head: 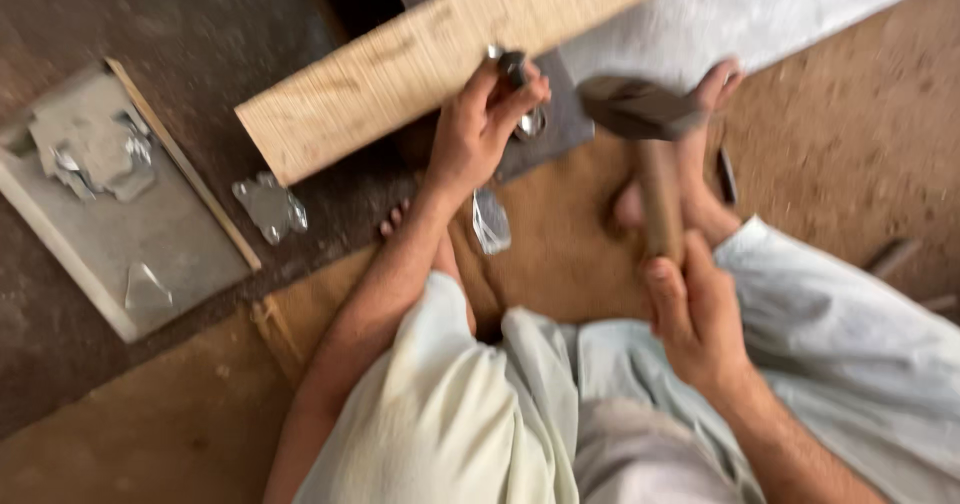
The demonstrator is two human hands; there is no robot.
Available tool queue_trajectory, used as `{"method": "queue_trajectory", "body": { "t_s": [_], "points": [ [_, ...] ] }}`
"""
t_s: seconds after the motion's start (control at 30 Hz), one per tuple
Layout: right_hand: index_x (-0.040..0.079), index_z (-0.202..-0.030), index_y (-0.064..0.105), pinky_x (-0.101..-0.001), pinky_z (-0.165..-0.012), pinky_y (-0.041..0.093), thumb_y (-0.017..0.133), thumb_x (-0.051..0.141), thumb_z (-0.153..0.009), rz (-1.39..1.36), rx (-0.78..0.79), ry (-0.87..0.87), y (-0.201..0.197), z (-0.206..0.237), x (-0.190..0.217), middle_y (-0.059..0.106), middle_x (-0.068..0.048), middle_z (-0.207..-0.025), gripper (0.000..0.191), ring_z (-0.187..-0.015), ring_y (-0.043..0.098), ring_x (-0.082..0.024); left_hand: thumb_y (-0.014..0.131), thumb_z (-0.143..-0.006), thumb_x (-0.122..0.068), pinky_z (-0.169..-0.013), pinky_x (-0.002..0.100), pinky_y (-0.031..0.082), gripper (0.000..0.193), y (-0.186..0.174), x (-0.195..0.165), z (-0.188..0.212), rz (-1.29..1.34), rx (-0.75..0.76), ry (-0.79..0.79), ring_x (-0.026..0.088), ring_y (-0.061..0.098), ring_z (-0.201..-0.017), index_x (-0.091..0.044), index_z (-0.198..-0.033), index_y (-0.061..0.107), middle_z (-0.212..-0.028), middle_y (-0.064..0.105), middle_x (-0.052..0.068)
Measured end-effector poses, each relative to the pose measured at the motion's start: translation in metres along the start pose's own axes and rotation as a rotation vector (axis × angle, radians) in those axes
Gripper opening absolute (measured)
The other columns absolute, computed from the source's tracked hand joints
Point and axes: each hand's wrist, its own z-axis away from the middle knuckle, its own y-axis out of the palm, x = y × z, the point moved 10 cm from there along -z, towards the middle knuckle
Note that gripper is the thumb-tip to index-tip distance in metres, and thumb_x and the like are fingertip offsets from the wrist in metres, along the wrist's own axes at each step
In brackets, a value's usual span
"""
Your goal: The person sits on a mat and uses a hammer to shape small metal pieces on a metal anvil. They repeatedly pick up metal pieces from a tray, place them on the anvil, and strike them with a hammer, then return them to the tray.
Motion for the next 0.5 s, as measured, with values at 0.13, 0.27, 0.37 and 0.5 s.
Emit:
{"method": "queue_trajectory", "body": {
  "t_s": [0.13,0.27,0.37,0.5],
  "points": [
    [0.0,-0.112,0.05,-0.0435,-0.054,0.044,0.052,0.021,-0.105,0.275,-0.004,-0.317,-0.005,0.004,0.017,0.057,-0.021,-0.073,0.023,-0.061,0.055,-0.04,0.063,-0.105,-0.039,-0.084,0.028,0.064,0.027,0.019,-0.01,0.01,-0.471,0.087,0.143,0.014,0.072,-0.096,-0.014,-0.113,0.065,-0.1,0.072,0.001],
    [0.003,-0.098,0.053,-0.0467,-0.053,0.045,0.057,0.027,-0.103,0.331,0.036,-0.154,0.002,-0.007,-0.019,0.055,-0.023,-0.066,0.025,-0.061,0.052,-0.046,0.057,-0.113,-0.039,-0.101,0.035,0.061,0.034,0.001,-0.008,0.008,0.024,-0.081,0.079,0.016,0.069,-0.121,-0.006,-0.124,0.059,-0.117,0.072,0.005],
    [0.002,-0.097,0.052,-0.0481,-0.054,0.043,0.057,0.03,-0.102,0.338,0.067,-0.135,0.019,-0.011,-0.02,0.057,-0.022,-0.066,0.028,-0.061,0.055,-0.045,0.058,-0.109,-0.039,-0.095,0.035,0.056,0.039,-0.011,0.021,0.007,0.33,-0.195,-0.221,0.017,0.07,-0.115,-0.004,-0.127,0.058,-0.118,0.074,0.008],
    [0.002,-0.096,0.049,-0.0465,-0.051,0.041,0.055,0.033,-0.104,0.329,0.06,-0.021,0.029,-0.014,-0.038,0.053,-0.02,-0.063,0.032,-0.056,0.05,-0.042,0.055,-0.107,-0.039,-0.1,0.038,0.058,0.037,-0.016,0.019,0.002,0.353,-0.182,-0.277,0.017,0.07,-0.112,-0.006,-0.122,0.056,-0.114,0.074,0.007]
  ]
}}
